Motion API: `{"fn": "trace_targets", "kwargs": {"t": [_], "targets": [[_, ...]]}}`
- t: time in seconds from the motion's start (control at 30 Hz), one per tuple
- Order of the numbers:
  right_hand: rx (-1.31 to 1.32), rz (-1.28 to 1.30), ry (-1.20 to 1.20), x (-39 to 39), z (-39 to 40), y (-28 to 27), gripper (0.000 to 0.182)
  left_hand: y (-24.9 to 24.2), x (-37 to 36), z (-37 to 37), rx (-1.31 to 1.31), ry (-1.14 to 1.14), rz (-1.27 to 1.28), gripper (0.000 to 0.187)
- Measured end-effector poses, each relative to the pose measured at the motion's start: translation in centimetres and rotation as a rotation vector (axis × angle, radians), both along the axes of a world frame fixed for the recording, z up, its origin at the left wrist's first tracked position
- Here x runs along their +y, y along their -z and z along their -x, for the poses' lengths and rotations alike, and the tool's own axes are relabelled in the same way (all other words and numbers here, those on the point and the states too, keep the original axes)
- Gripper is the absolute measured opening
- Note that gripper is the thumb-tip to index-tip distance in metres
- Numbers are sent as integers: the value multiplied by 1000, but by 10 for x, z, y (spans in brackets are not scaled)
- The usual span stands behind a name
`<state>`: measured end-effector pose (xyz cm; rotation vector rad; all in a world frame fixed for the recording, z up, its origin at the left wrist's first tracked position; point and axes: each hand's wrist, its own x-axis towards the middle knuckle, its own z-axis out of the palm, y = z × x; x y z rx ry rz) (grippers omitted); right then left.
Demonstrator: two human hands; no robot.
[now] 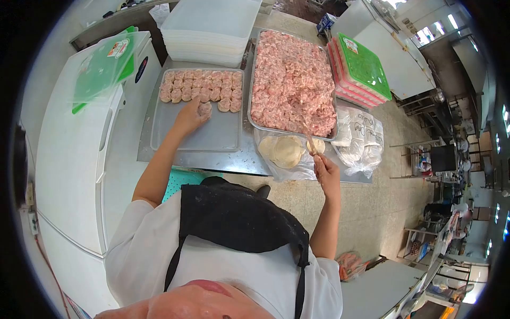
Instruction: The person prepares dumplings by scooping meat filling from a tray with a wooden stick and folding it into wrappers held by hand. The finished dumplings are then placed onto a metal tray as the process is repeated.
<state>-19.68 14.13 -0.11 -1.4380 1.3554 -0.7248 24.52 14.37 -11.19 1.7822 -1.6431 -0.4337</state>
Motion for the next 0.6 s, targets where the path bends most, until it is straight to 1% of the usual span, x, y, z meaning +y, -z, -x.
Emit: {"fn": "trace_targets", "kwargs": {"t": [0.07,0.1,0.17,0.23,0.3,0.33,0.37,0.43,0.47,0.5,0.57,0.6], "targets": [[-11,-13,26,8,5,0,28,-6,-5,16,-46,-119,18,56],[-26,-24,44,9,6,0,27,-1,-11,18,-44,-114,17,56],[-14,-36,47,9,7,-3,28,13,-24,23,-151,-133,28,59],[-6,-50,53,7,7,4,29,6,-31,27,-178,-127,1,60],[136,92,-14,-5,8,19,35,5,-36,34,-205,-115,-24,62],[212,88,-54,-10,4,16,38,12,-37,35,-227,-130,-21,63],[206,87,-37,-16,0,10,38,17,-38,36,-252,-142,-15,64],[428,212,-149,-38,-2,0,38,27,-36,33,-261,-103,41,64],[600,388,-196,-57,4,0,37,27,-34,35,-262,-82,92,64],[775,563,-242,-80,13,0,36,21,-28,41,-272,-61,97,64],[1052,755,-316,-122,21,-22,33,-3,-13,54,-262,-122,92,60],[1128,803,-329,-144,22,-32,30,-17,-10,65,-272,-109,94,60]]}}
